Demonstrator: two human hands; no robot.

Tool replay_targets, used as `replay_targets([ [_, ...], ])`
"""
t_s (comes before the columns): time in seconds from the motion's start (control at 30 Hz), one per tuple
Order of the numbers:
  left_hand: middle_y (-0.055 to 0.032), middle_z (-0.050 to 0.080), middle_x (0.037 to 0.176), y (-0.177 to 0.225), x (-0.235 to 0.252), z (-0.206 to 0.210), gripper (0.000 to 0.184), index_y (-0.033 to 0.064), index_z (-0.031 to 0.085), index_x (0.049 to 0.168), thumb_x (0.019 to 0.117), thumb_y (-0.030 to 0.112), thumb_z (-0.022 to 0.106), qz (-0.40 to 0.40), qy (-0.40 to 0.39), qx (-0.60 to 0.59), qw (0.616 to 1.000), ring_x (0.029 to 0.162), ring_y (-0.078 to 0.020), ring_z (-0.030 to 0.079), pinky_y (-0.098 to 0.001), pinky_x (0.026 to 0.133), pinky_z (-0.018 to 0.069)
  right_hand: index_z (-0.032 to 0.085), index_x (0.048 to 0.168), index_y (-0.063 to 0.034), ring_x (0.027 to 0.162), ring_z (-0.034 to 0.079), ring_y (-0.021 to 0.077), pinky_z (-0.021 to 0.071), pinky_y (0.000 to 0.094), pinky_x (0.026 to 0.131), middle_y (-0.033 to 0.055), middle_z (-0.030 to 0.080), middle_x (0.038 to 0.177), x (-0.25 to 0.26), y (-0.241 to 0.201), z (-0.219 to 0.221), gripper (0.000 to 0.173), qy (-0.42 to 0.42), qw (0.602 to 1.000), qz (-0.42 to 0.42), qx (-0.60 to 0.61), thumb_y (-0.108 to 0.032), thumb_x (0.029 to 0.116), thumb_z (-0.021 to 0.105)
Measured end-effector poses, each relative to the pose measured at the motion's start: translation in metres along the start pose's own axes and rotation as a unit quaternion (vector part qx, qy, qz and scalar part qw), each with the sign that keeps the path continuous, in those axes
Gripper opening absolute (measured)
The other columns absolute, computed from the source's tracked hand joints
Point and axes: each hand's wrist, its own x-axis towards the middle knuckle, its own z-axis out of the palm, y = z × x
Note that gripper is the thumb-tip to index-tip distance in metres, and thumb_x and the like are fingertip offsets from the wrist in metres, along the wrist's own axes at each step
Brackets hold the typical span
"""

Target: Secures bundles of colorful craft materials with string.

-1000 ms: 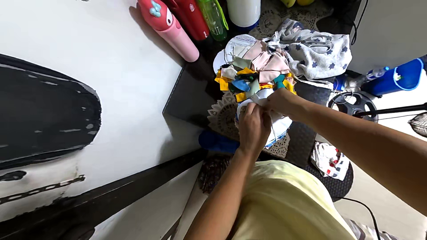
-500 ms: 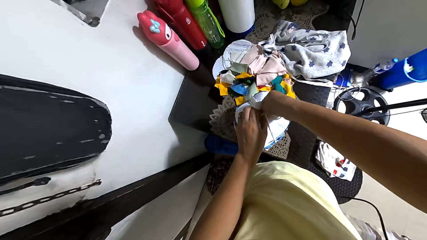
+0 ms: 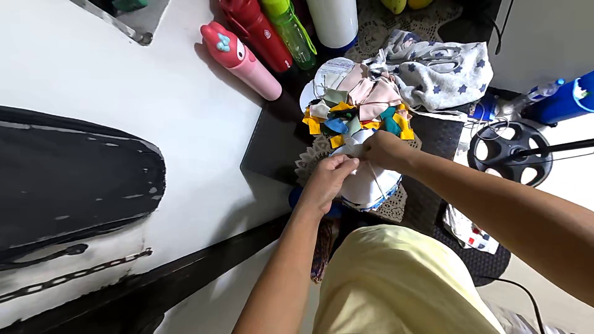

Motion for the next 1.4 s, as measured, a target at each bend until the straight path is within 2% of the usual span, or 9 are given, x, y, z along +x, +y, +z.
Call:
replay_targets([
  [0.13, 0.0002, 0.062, 0.079, -0.012, -0.005, 0.004, 0.020, 0.0082, 0.058, 0.093, 0.1080, 0.012, 0.045, -0.004, 0.013, -0.121, 0.993, 0.068, -0.0058, 0.061, -0.0201, 0.066, 0.0536, 0.070, 0.093, 0.0031, 0.093, 0.066, 0.0379, 0.0498, 0.0602, 0.080, 0.0217, 0.067, 0.092, 0.000, 0.002, 0.001, 0.024, 0.004, 1.000, 0.001, 0.002, -0.019, 0.0998, 0.062],
  [0.27, 0.0061, 0.040, 0.060, -0.012, -0.010, -0.001, 0.015, 0.0101, 0.055, 0.093, 0.1068, 0.011, 0.049, -0.025, -0.003, -0.036, 0.999, 0.047, -0.0009, 0.035, -0.0148, 0.046, 0.0315, 0.070, 0.092, 0.0031, 0.091, 0.065, 0.0369, 0.0493, 0.0594, 0.079, 0.0207, 0.067, 0.090, -0.003, 0.002, 0.002, 0.025, 0.017, 1.000, -0.009, 0.000, -0.018, 0.1011, 0.060],
  [0.43, -0.0082, 0.063, 0.077, -0.004, -0.029, -0.022, 0.028, 0.0027, 0.072, 0.095, 0.1047, 0.024, 0.057, 0.051, -0.038, 0.395, 0.917, 0.072, -0.0197, 0.058, -0.0428, 0.071, 0.0490, 0.070, 0.094, 0.0007, 0.089, 0.066, 0.0360, 0.0499, 0.0596, 0.076, 0.0185, 0.067, 0.089, -0.008, -0.002, 0.002, 0.025, 0.005, 1.000, -0.022, -0.013, -0.021, 0.1021, 0.060],
  [0.63, -0.0083, 0.069, 0.122, -0.029, -0.030, -0.027, 0.038, 0.0055, 0.064, 0.070, 0.1014, 0.026, 0.056, 0.352, 0.007, 0.206, 0.913, 0.131, -0.0179, 0.055, -0.0341, 0.107, 0.0463, 0.069, 0.090, 0.0000, 0.086, 0.066, 0.0368, 0.0507, 0.0602, 0.073, 0.0176, 0.066, 0.085, -0.008, -0.001, 0.009, 0.024, 0.015, 0.998, -0.047, -0.031, -0.020, 0.1017, 0.060],
  [0.73, 0.0074, 0.070, 0.106, -0.033, -0.021, -0.013, 0.029, 0.0178, 0.069, 0.083, 0.1047, 0.031, 0.054, 0.342, 0.032, -0.008, 0.939, 0.101, -0.0054, 0.066, -0.0237, 0.084, 0.0565, 0.069, 0.090, 0.0000, 0.087, 0.067, 0.0369, 0.0507, 0.0602, 0.074, 0.0180, 0.067, 0.086, -0.008, -0.003, 0.011, 0.023, 0.019, 0.998, -0.055, -0.032, -0.018, 0.1012, 0.059],
  [0.87, 0.0014, 0.061, 0.133, -0.026, -0.039, -0.015, 0.027, 0.0145, 0.072, 0.095, 0.1058, 0.028, 0.051, 0.289, 0.060, -0.048, 0.954, 0.087, -0.0058, 0.068, -0.0249, 0.069, 0.0617, 0.068, 0.090, 0.0000, 0.087, 0.066, 0.0362, 0.0505, 0.0589, 0.073, 0.0177, 0.066, 0.086, -0.008, -0.001, 0.008, 0.022, 0.020, 0.998, -0.049, -0.033, -0.017, 0.1012, 0.060],
  [1.0, 0.0108, 0.059, 0.067, -0.025, -0.075, -0.040, 0.023, 0.0068, 0.068, 0.094, 0.1041, 0.018, 0.051, 0.068, 0.037, 0.127, 0.989, 0.048, 0.0021, 0.048, -0.0144, 0.045, 0.0423, 0.069, 0.090, 0.0000, 0.085, 0.067, 0.0362, 0.0506, 0.0591, 0.072, 0.0174, 0.067, 0.085, -0.007, 0.004, 0.005, 0.023, 0.030, 0.998, -0.047, -0.029, -0.018, 0.1009, 0.061],
  [1.13, -0.0232, 0.065, 0.116, -0.017, -0.066, -0.033, 0.039, -0.0013, 0.066, 0.117, 0.1025, 0.034, 0.061, -0.070, 0.020, 0.431, 0.900, 0.101, -0.0401, 0.065, -0.0607, 0.088, 0.0506, 0.070, 0.094, -0.0010, 0.091, 0.066, 0.0362, 0.0508, 0.0592, 0.076, 0.0176, 0.067, 0.090, -0.005, -0.006, 0.003, 0.024, -0.003, 0.999, -0.013, -0.032, -0.020, 0.1033, 0.058],
  [1.4, -0.0210, 0.070, 0.097, -0.025, -0.013, 0.036, 0.018, -0.0047, 0.070, 0.099, 0.0916, 0.012, 0.071, 0.187, 0.177, 0.461, 0.849, 0.094, -0.0388, 0.069, -0.0538, 0.087, 0.0540, 0.068, 0.094, -0.0009, 0.092, 0.067, 0.0373, 0.0506, 0.0607, 0.076, 0.0183, 0.067, 0.091, -0.003, -0.007, 0.005, 0.022, -0.003, 0.999, -0.013, -0.041, -0.018, 0.1023, 0.058],
])
